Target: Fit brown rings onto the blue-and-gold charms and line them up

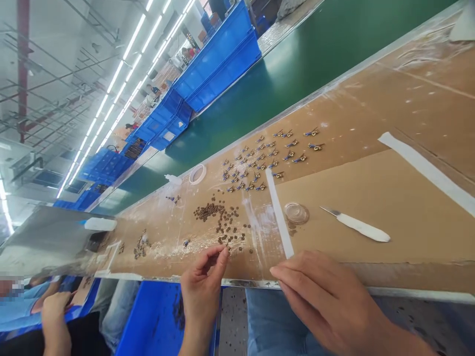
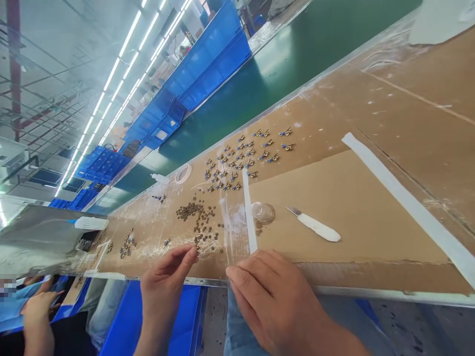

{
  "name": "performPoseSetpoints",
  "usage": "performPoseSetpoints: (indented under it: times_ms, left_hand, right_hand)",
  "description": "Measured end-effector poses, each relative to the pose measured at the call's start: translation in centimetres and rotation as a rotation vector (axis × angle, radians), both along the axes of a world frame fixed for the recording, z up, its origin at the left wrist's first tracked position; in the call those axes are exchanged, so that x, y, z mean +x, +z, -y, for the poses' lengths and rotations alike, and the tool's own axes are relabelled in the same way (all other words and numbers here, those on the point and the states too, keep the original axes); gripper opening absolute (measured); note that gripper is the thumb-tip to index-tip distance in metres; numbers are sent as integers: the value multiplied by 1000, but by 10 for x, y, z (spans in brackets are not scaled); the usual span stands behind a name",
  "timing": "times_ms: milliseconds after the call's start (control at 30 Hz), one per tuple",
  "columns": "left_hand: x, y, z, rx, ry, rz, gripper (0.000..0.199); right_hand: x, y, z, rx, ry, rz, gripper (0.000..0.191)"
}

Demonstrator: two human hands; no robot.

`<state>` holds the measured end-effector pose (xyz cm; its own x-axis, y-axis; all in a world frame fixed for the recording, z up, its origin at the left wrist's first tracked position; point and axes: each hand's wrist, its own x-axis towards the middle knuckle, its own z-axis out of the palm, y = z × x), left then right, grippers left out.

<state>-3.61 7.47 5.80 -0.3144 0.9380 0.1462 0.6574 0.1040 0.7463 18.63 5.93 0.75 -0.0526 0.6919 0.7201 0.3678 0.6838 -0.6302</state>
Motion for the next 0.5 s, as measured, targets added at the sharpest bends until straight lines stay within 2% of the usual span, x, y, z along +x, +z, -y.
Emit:
performPoseSetpoints:
  times_ms: [100, 233, 500]
  left_hand:
    - [-2, -7, 2, -7, -11, 4, 17]
    - [1, -8, -2, 20, -37, -35, 12]
    - [12, -4, -23, 23, -187, -174, 9]
  right_hand:
    - [-15, -1, -4, -26, 32, 49, 18]
    - [-28, -1, -12, -54, 14, 105, 17]
    - [-32, -2, -17, -56, -9, 121, 14]
